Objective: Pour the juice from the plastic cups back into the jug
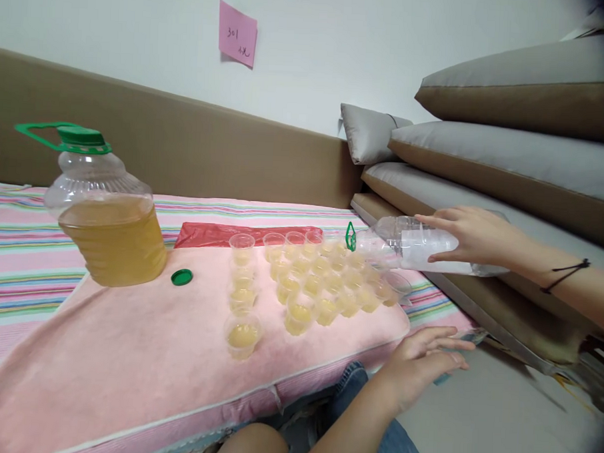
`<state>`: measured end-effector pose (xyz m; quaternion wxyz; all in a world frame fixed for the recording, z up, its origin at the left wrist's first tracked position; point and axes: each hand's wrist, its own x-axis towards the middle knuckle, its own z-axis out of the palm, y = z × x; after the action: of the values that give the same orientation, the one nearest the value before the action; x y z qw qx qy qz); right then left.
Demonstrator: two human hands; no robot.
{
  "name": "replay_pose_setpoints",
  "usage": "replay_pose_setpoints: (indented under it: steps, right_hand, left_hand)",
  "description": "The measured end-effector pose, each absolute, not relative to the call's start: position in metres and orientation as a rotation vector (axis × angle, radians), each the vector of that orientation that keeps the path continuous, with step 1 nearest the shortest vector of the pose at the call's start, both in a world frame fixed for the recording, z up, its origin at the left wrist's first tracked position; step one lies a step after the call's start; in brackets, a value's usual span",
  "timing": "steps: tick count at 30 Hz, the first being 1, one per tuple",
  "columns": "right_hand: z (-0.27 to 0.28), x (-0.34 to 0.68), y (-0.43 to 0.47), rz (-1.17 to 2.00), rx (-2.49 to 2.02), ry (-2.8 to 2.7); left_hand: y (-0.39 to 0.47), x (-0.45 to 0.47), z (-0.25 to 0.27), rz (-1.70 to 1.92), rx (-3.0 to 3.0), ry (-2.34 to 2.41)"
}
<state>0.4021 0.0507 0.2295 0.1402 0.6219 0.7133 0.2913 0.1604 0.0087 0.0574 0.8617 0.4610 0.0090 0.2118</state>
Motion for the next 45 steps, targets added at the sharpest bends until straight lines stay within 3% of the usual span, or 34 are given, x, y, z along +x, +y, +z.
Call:
replay_pose_setpoints:
  steps: [17,45]
  right_hand:
    - [0.247,0.372,0.095,1.086,1.309,2.131]
    - [0.279,0.337,0.148,1.048,0.99,2.152]
  left_hand:
    - [0.007,0.16,0.054,0.423,0.995,-0.049]
    - [0.007,0.161,0.051,0.429,0.991,-0.037]
